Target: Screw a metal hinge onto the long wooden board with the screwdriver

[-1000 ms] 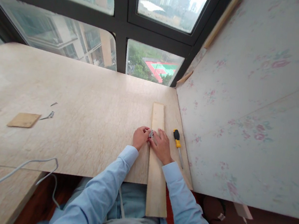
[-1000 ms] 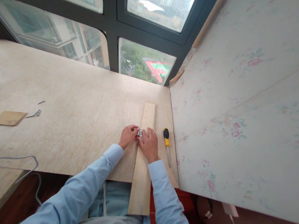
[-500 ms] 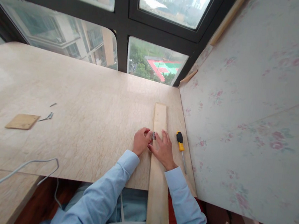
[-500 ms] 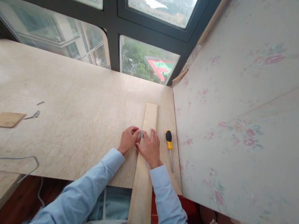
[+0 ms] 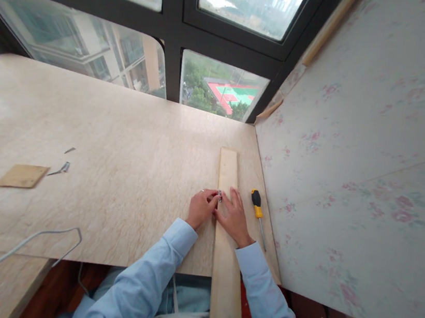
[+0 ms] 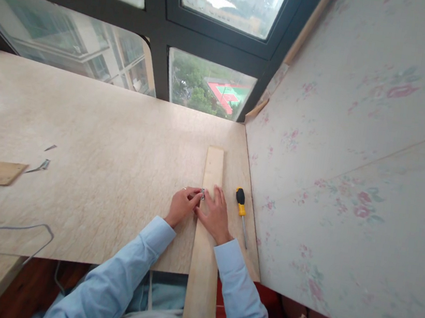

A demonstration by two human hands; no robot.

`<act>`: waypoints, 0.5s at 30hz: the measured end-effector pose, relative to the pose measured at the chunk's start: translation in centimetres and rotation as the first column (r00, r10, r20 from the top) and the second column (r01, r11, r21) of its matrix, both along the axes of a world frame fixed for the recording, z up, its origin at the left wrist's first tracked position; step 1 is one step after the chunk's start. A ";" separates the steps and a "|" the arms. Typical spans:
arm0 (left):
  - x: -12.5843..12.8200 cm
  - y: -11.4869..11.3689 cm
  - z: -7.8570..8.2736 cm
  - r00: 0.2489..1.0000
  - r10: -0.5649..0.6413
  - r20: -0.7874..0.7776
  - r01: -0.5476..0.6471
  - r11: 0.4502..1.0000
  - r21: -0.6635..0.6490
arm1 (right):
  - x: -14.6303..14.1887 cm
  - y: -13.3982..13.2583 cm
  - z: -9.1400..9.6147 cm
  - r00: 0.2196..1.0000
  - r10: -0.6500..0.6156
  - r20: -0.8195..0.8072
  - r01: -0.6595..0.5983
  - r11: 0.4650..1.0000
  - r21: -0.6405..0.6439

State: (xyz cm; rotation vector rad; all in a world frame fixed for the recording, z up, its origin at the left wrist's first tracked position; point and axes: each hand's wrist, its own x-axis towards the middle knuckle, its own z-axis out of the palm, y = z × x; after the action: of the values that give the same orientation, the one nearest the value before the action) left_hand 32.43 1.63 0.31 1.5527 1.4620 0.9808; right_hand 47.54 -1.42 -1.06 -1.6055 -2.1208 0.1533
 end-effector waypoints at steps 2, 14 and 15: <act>0.0 -0.1 0.1 1.000 0.007 -0.019 -0.007 1.000 0.005 | 0.0 0.0 0.1 1.000 -0.004 0.013 0.004 1.000 -0.003; 0.2 -0.3 0.2 0.998 0.036 -0.042 -0.035 0.999 0.036 | -0.1 0.0 0.3 0.999 -0.002 0.033 0.003 1.000 -0.008; 0.2 -0.3 0.2 0.999 0.035 -0.040 -0.033 0.999 0.035 | -0.1 0.0 0.3 1.000 -0.004 0.029 0.004 1.000 -0.009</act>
State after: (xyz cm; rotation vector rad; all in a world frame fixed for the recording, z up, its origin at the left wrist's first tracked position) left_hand 32.62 1.35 0.52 1.5850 1.5111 1.0040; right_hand 47.47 -1.40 -0.80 -1.6262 -2.1410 0.1392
